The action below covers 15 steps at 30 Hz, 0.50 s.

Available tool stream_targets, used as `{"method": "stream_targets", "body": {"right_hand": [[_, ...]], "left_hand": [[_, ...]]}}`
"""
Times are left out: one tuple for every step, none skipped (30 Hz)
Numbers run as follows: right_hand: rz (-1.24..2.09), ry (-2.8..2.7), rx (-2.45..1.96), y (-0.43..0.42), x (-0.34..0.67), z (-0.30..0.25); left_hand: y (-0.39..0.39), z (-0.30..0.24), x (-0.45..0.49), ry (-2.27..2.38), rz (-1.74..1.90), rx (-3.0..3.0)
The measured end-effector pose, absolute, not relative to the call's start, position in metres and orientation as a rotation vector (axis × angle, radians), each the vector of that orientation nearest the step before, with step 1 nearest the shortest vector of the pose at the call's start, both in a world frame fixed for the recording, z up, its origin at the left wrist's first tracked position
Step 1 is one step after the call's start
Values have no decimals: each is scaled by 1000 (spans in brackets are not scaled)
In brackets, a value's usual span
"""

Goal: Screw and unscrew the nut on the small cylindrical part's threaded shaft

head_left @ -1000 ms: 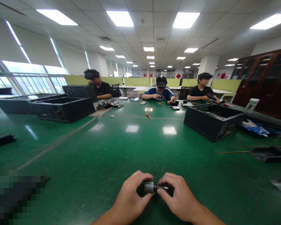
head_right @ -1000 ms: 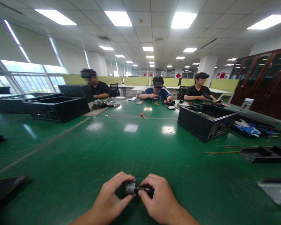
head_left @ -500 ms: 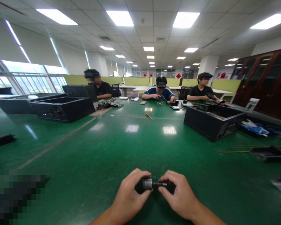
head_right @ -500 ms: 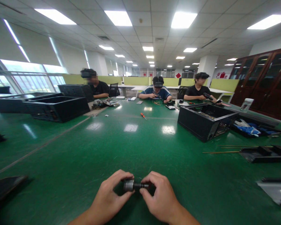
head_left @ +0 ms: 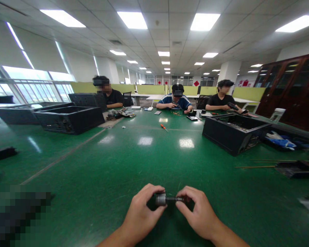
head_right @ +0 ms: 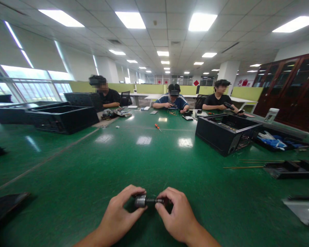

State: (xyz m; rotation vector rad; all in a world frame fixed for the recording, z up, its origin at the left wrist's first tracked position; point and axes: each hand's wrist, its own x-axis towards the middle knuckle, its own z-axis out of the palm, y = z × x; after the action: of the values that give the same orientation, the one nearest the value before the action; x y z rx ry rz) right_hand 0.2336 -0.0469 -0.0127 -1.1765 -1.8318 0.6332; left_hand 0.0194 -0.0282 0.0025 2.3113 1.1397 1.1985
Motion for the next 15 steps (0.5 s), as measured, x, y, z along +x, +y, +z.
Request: {"method": "stream_targets", "body": {"right_hand": [[634, -1830, -1173, -47, 234, -13], [633, -1827, -1170, -47, 234, -13], [632, -1824, -1167, -47, 234, -13], [630, -1823, -1164, -47, 235, -13], [626, -1823, -1161, -46, 235, -13], [621, -1821, -1161, -46, 235, -13], [617, -1821, -1162, -46, 235, -12], [613, -1820, -1163, -46, 235, -12], [610, -1820, -1163, -46, 235, -12], [606, -1819, -1164, -46, 235, -11], [605, -1818, -1163, -46, 235, -11], [605, -1819, -1162, -46, 236, -11], [606, -1820, -1161, -46, 236, -11], [607, -1819, -1161, -46, 236, -10], [608, -1819, -1161, -46, 236, -10]], "left_hand": [[-28, 2, 19, 1137, 1207, 2312], [-28, 2, 19, 1135, 1212, 2313], [-28, 1, 19, 1135, 1214, 2315], [-28, 1, 19, 1137, 1211, 2318], [-27, 1, 19, 1138, 1210, 2320], [-27, 1, 18, 1140, 1209, 2320], [-26, 1, 18, 1142, 1209, 2319], [-26, 1, 18, 1145, 1209, 2316], [-26, 1, 18, 1147, 1209, 2314], [-25, 1, 18, 1148, 1208, 2312], [-25, 2, 18, 1150, 1208, 2310], [-25, 2, 18, 1152, 1207, 2309], [-25, 2, 19, 1154, 1206, 2309], [-25, 3, 19, 1156, 1205, 2308], [-25, 4, 19, 1160, 1203, 2308]]}}
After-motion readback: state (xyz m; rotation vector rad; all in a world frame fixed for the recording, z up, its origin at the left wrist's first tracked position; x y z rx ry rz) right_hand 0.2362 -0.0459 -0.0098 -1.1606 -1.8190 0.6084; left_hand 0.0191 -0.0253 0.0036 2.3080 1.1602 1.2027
